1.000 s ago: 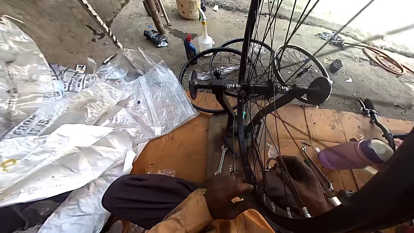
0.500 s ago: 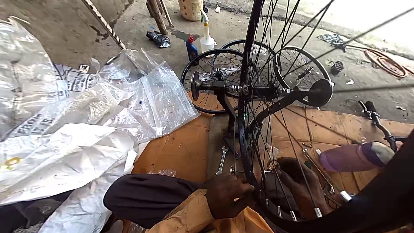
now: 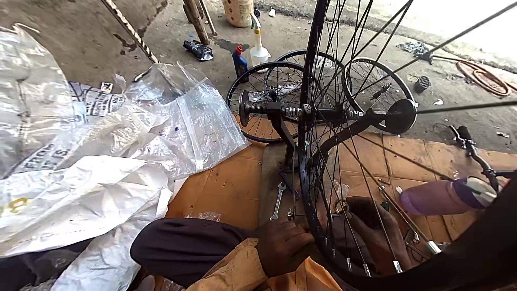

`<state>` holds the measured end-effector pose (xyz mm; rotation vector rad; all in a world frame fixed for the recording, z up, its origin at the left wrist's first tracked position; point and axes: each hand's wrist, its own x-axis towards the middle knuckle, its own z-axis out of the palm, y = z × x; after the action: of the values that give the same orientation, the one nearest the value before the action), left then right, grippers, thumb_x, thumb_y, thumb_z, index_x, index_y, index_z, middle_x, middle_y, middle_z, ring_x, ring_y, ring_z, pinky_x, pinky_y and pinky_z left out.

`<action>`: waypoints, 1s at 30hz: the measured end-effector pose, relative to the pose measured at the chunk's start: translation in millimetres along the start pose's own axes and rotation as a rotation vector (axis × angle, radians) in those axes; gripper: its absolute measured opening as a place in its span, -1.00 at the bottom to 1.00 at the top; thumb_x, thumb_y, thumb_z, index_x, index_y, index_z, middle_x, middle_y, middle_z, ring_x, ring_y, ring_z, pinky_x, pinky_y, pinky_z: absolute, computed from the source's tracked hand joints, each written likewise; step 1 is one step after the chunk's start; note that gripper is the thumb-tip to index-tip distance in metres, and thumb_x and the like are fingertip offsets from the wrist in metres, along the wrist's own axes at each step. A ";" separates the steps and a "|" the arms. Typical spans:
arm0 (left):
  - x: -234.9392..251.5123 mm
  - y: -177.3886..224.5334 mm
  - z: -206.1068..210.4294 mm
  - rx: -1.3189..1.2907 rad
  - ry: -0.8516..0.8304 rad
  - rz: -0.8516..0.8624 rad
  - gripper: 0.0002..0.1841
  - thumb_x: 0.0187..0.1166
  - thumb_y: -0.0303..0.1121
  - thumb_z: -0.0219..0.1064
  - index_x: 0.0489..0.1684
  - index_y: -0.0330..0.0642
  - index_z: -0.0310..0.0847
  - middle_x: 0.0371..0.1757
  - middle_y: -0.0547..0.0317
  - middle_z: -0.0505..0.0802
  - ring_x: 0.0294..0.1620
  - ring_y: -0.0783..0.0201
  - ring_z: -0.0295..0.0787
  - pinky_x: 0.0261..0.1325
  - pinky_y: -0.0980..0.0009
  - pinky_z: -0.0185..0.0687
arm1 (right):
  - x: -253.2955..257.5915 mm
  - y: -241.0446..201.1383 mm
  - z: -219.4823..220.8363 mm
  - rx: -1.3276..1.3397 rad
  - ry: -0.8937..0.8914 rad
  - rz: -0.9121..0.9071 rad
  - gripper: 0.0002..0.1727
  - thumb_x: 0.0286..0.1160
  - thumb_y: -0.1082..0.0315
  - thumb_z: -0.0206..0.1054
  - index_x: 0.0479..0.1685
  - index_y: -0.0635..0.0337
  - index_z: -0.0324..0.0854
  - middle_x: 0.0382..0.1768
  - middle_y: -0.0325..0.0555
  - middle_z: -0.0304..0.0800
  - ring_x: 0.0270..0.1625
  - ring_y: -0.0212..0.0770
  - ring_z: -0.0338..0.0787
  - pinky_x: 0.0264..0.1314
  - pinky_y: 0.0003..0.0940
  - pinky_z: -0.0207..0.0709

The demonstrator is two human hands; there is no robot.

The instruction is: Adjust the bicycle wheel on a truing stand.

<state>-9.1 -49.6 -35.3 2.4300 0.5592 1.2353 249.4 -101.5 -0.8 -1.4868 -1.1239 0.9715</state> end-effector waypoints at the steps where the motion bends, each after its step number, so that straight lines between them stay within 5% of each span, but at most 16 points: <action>1: 1.0 0.6 -0.2 0.001 0.007 -0.001 -0.80 0.73 -0.16 0.23 -0.09 -0.02 0.70 -0.44 0.27 0.76 -0.43 0.32 0.65 -0.27 0.42 0.55 | -0.5 2.2 -0.3 0.027 -0.009 0.001 -0.66 0.39 0.34 0.47 0.15 0.20 0.71 -0.09 0.02 0.86 -0.09 -0.06 0.87 -0.05 -0.23 0.81; 10: -5.6 -0.8 5.4 0.066 -0.078 -0.148 -0.77 0.74 -0.17 0.26 0.05 -0.03 0.78 -0.34 0.28 0.87 -0.39 0.36 0.74 -0.28 0.42 0.63 | -2.7 -5.8 2.0 -0.001 -0.023 0.017 -0.67 0.39 0.31 0.50 0.13 0.15 0.74 -0.14 -0.04 0.88 -0.17 -0.14 0.86 -0.11 -0.31 0.79; 22: 1.7 -0.1 1.5 0.000 -0.059 -0.066 -0.72 0.75 -0.12 0.24 0.11 -0.03 0.80 -0.44 0.24 0.78 -0.44 0.30 0.65 -0.30 0.39 0.55 | -3.7 9.2 14.2 -0.004 -0.089 -0.031 -0.62 0.38 0.35 0.54 0.20 0.16 0.70 -0.07 0.00 0.87 -0.10 -0.07 0.88 -0.03 -0.22 0.83; 25: 10.0 -9.4 -5.8 -0.194 -0.072 -0.232 -0.43 0.83 0.14 -0.06 0.21 -0.08 0.77 -0.34 0.24 0.82 -0.37 0.39 0.72 -0.24 0.38 0.69 | -1.1 1.4 27.2 -0.034 -0.141 -0.042 -0.66 0.44 0.33 0.51 0.19 0.14 0.70 -0.15 -0.08 0.86 -0.22 -0.16 0.84 -0.15 -0.31 0.79; 28: 28.3 -18.8 -3.6 -0.272 -0.101 -0.606 -0.63 0.76 0.01 0.21 0.24 0.04 0.76 -0.16 0.34 0.84 -0.30 0.46 0.73 -0.16 0.38 0.76 | 5.9 5.6 39.9 -0.083 -0.154 -0.101 -0.70 0.43 0.37 0.48 0.14 0.12 0.72 -0.19 -0.15 0.86 -0.24 -0.24 0.84 -0.18 -0.35 0.79; 30: 41.8 -26.1 -0.2 -0.356 -0.169 -0.711 -0.72 0.71 -0.07 0.31 0.10 0.02 0.83 -0.11 0.33 0.85 -0.21 0.46 0.75 -0.06 0.39 0.76 | 8.1 2.7 41.5 -0.182 -0.177 -0.103 -0.67 0.41 0.30 0.51 0.14 0.11 0.73 -0.13 -0.24 0.91 -0.16 -0.30 0.90 -0.10 -0.37 0.85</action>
<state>8.5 -6.4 -19.2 1.7707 0.9484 0.7398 212.4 -83.9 -11.4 -1.4919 -1.4348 0.9638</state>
